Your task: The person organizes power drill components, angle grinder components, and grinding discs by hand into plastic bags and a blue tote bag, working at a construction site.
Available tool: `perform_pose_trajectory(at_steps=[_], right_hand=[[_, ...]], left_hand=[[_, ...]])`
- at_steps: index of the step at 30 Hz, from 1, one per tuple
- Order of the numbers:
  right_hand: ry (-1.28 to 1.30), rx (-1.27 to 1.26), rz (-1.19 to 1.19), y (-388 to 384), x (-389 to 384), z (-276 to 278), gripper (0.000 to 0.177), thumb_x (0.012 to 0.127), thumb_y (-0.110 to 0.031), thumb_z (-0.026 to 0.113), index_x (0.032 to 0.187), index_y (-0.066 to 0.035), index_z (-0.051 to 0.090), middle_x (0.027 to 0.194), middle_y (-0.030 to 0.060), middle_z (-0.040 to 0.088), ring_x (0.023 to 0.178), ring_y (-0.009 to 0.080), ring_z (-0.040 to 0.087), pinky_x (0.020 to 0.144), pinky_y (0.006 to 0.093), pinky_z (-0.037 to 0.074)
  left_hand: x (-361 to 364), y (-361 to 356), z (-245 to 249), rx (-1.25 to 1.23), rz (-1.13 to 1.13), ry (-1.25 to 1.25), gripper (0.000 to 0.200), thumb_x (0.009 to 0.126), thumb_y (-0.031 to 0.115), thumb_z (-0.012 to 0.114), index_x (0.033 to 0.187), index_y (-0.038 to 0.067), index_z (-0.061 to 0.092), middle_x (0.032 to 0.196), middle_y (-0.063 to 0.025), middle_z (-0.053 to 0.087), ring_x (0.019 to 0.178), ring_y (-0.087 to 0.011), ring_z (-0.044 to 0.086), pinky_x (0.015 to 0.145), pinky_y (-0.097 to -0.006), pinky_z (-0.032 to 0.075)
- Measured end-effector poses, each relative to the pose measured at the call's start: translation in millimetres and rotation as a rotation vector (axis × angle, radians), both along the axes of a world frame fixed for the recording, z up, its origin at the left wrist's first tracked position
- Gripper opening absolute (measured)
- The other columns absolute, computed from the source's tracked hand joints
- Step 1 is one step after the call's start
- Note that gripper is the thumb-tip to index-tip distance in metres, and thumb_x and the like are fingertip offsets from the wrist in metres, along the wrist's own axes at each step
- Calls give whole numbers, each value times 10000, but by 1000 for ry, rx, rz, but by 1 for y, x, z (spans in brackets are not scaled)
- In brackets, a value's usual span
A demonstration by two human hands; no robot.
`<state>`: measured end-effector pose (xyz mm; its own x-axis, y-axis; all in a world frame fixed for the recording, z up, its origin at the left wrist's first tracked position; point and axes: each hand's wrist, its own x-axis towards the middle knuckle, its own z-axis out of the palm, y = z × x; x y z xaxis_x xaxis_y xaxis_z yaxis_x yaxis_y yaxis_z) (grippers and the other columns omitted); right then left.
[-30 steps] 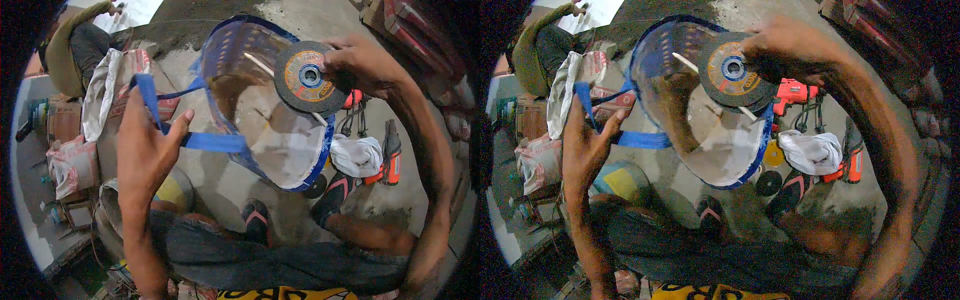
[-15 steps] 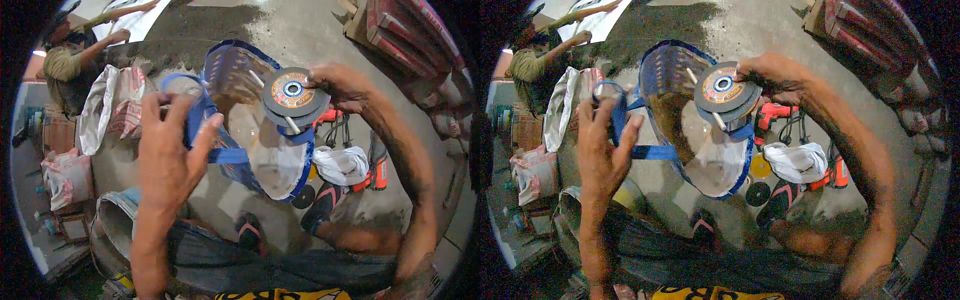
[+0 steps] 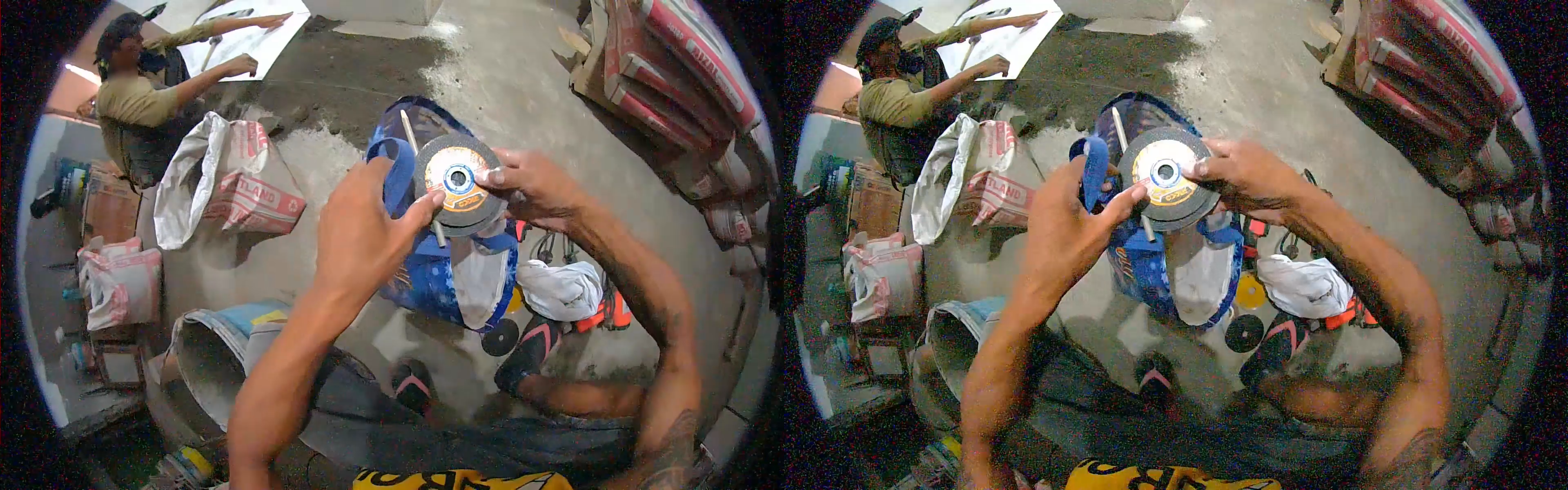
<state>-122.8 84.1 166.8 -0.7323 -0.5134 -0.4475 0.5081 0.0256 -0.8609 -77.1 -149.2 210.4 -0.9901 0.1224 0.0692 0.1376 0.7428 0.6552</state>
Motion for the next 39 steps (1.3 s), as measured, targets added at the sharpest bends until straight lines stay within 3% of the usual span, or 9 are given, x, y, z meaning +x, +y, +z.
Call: perform_pose_trajectory(at_steps=[3, 9, 12, 18, 26, 30, 33, 36, 39], right_hand=[[-10, -62, -24, -7, 2, -1, 433, 890, -197, 608, 1265, -11, 499, 1056, 59, 654, 808, 112, 640, 593, 235, 515], [-110, -216, -104, -27, 14, 9, 428, 926, -197, 576, 1274, 27, 467, 1165, 142, 603, 987, 198, 638, 795, 322, 563], [-142, -237, -105, -30, 17, 4, 444, 940, -251, 562, 1277, 24, 469, 1185, 141, 593, 1023, 210, 625, 821, 338, 552], [-249, -366, -139, -29, 16, -12, 544, 948, -429, 518, 1278, 3, 483, 1237, 111, 578, 1082, 220, 597, 901, 379, 508], [-221, -361, -190, -19, 12, -36, 565, 938, -448, 532, 1302, -20, 466, 1239, 102, 581, 1103, 208, 582, 935, 381, 486], [-188, -383, -145, -10, 7, -39, 560, 940, -334, 565, 1355, -5, 381, 1270, 123, 542, 1107, 224, 587, 922, 396, 511], [-152, -372, -147, -8, 8, -42, 549, 941, -325, 562, 1359, -18, 381, 1281, 118, 538, 1128, 221, 570, 939, 394, 495], [-169, -341, -147, -5, 9, -53, 512, 956, -329, 532, 1358, -43, 396, 1286, 107, 542, 1131, 209, 562, 929, 382, 491], [-175, -301, -145, 1, 11, -52, 516, 956, -327, 532, 1362, -42, 390, 1275, 106, 549, 1127, 207, 565, 927, 386, 493]], left_hand=[[-6, -2, -10, -97, 35, 194, 433, 730, 338, 795, 923, -6, 617, 788, -151, 622, 706, -262, 606, 644, -367, 475], [-9, -4, -16, -140, 114, 99, 534, 690, 364, 823, 959, -35, 591, 814, -146, 641, 724, -226, 616, 671, -354, 496], [-15, -9, -3, 67, 113, -258, 518, 689, 296, 822, 987, -55, 585, 822, -154, 633, 760, -269, 630, 691, -367, 499], [-23, -23, 6, 418, 176, -459, 341, 746, 259, 792, 893, 22, 597, 695, -1, 568, 613, -80, 502, 553, -234, 408], [-33, -53, 8, 1040, 287, -630, 190, 879, 206, 675, 976, 63, 594, 840, 23, 566, 693, -65, 496, 619, -233, 400], [-37, -60, 8, 1001, 358, -570, 191, 878, 291, 667, 908, 121, 587, 649, 40, 538, 492, -96, 510, 451, -266, 426], [-38, -65, 4, 993, 433, -528, 195, 887, 294, 652, 919, 113, 587, 650, 35, 534, 486, -114, 526, 442, -284, 442], [-37, -66, 10, 958, 417, -510, 214, 880, 222, 677, 988, 58, 591, 811, 27, 572, 601, -48, 475, 566, -230, 398], [-35, -63, 13, 801, 426, -435, 318, 882, 236, 672, 1093, 13, 590, 775, 20, 580, 584, -41, 474, 516, -219, 384]])
